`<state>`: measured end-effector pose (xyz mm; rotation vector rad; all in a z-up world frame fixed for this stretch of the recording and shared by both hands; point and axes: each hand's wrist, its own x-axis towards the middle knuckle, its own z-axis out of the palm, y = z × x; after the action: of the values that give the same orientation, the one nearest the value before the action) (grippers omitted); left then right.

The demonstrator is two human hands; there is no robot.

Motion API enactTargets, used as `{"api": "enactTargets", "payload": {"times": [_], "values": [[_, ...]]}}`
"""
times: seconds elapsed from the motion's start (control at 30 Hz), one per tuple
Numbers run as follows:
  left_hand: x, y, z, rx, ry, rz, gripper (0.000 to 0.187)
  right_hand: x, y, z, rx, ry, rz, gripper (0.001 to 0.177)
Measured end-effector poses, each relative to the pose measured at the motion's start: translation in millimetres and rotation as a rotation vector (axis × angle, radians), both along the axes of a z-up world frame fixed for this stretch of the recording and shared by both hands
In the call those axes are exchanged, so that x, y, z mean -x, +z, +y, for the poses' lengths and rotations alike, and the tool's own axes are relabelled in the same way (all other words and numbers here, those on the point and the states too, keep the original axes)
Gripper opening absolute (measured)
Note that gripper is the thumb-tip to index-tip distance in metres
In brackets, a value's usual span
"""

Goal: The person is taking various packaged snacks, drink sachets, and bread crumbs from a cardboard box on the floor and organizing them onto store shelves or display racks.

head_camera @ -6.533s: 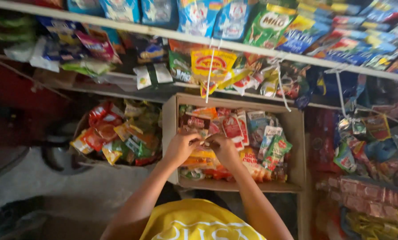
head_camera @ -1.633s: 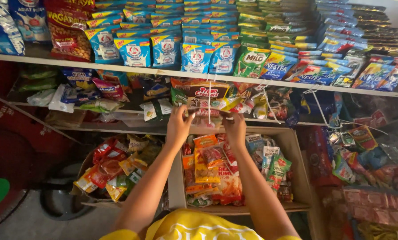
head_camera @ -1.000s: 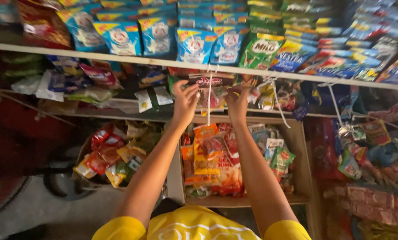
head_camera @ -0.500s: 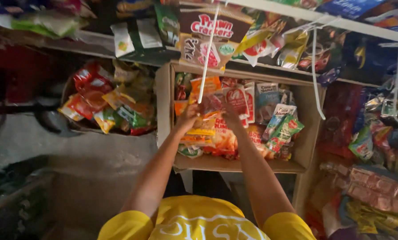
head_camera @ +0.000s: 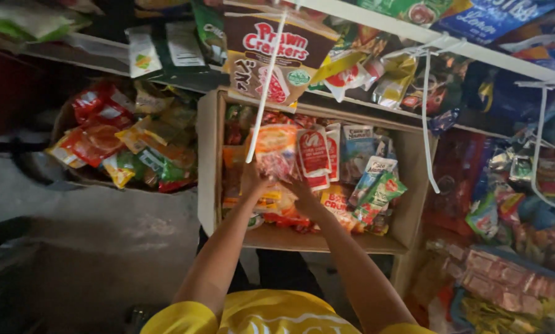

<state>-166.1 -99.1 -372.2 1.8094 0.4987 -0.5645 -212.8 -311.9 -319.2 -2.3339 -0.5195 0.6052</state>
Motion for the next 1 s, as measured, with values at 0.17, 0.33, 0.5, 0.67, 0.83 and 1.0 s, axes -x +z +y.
{"api": "enactTargets", "payload": {"times": [0.17, 0.33, 0.5, 0.67, 0.83, 1.0], "values": [[33, 30, 33, 0.378, -0.093, -0.296, 0.044, -7, -12, -28, -0.646, -0.652, 0.139, 0.086], [36, 113, 74, 0.482, -0.194, -0.088, 0.042, -44, 102, 18, -1.029, -0.899, 0.277, 0.061], [15, 188, 103, 0.488, -0.349, -0.427, 0.044, -53, 197, 69, -0.962, -0.768, 0.074, 0.016], [0, 332, 124, 0.363, -0.224, -0.608, 0.045, -42, 324, 125, -0.784, -0.739, -0.033, 0.011], [-24, 397, 126, 0.309, -0.078, -0.844, 0.033, -51, 378, 150, -0.809, -0.744, -0.239, 0.006], [-34, 428, 124, 0.321, -0.015, -0.878, 0.030, -63, 385, 155, -0.924, -0.812, -0.251, 0.007]]}}
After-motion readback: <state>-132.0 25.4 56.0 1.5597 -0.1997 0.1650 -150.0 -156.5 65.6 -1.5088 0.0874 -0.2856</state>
